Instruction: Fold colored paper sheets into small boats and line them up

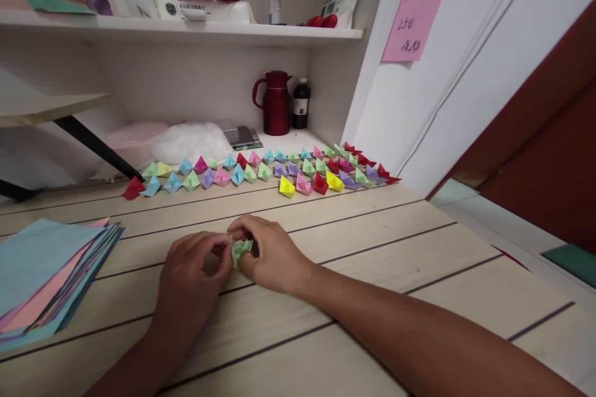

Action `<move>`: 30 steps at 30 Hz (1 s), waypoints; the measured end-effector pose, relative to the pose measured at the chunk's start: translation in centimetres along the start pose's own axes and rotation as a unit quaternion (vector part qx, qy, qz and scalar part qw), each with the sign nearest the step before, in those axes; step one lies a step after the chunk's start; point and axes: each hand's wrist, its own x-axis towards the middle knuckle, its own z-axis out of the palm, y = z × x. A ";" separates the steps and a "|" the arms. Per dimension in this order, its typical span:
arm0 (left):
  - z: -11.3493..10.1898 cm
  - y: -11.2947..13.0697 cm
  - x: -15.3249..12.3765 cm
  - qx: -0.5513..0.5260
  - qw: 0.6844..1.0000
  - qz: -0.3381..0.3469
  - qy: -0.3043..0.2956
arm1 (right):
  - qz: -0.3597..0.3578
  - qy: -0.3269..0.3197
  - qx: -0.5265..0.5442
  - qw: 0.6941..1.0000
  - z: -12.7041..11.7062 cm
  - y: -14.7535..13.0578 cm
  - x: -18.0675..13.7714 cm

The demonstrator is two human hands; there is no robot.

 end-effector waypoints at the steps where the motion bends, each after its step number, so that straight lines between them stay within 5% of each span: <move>1: 0.0 0.0 0.0 -0.001 1.000 0.000 -0.001 | -0.001 0.000 0.004 1.000 0.0 0.0 0.0; 10: 0.3 0.0 0.1 -0.012 1.000 0.007 -0.006 | -0.019 0.015 -0.012 1.000 0.3 0.4 0.4; 30: 0.2 -0.4 0.1 -0.044 0.993 -0.092 -0.053 | 0.000 -0.002 -0.107 0.994 0.2 1.1 0.8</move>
